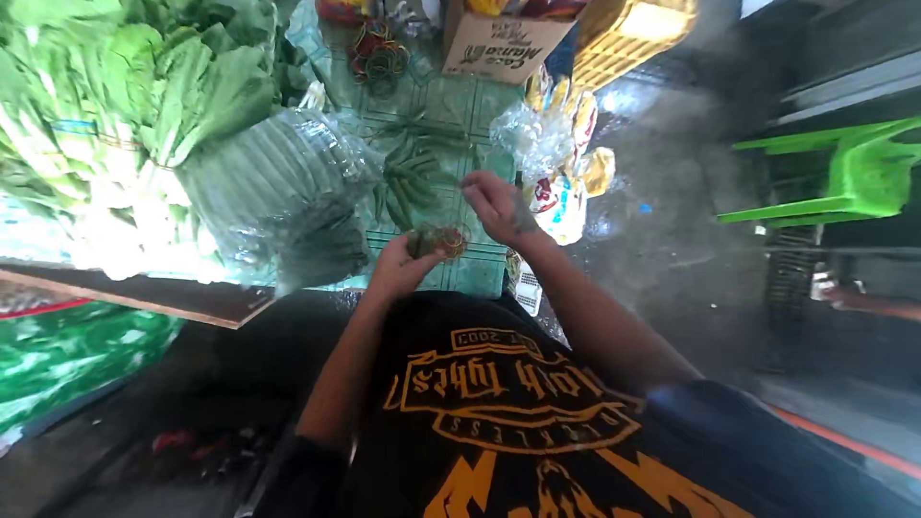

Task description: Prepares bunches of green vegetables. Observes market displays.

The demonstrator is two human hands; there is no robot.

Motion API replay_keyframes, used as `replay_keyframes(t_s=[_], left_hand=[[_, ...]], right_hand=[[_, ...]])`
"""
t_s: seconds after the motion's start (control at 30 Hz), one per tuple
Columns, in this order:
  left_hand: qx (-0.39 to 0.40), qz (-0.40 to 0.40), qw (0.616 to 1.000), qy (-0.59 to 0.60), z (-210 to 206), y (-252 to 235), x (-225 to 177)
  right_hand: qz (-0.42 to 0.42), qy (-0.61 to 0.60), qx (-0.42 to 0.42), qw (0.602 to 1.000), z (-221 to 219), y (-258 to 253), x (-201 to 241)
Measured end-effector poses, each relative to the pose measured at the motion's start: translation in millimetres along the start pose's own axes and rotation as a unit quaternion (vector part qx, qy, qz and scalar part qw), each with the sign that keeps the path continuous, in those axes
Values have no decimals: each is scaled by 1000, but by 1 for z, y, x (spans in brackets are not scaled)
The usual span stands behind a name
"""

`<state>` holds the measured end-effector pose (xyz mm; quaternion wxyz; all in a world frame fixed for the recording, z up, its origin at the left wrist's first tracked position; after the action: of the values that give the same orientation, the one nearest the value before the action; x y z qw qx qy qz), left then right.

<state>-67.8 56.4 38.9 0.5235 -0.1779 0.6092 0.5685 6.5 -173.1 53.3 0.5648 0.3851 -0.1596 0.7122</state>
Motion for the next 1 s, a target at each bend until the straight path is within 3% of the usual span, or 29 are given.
replay_keyframes(t_s=[0.07,0.2,0.3,0.4,0.5,0.63,0.8,0.9,1.0], left_hand=[[-30,-1,999,20,12,-1,2],[-24,-17,998,48,23,-2,9],[-20,-18,995,94,18,-6,10],[-11,6,996,90,10,-13,9],[9,7,998,67,2,-21,6],[13,10,1000,18,-4,-33,2],[17,-26,999,14,-2,-39,-7],[21,-34,999,23,-3,-41,-11],[15,-41,999,26,-5,-41,-13]], right_hand=[[-37,78,29,996,1,-6,-25],[-52,125,163,977,-30,8,-52],[-56,155,139,976,-49,19,-69],[-14,71,102,992,-47,19,-86],[-39,-108,58,992,-30,24,-81],[-63,-347,13,936,5,29,-47],[27,-560,24,828,36,21,-4],[65,-525,11,848,50,16,19],[65,-415,-8,908,53,11,30]])
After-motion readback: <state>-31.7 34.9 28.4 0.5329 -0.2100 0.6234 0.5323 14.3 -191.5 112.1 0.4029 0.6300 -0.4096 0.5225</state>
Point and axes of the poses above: each hand's wrist, its own y-axis away from the middle knuckle, its own z-axis out of the back of the hand, x = y × z, the point moved 1 cm from there along -y, towards the middle knuckle, and after that the axes turned 5 degrees about -y, right-handed, at the moved point
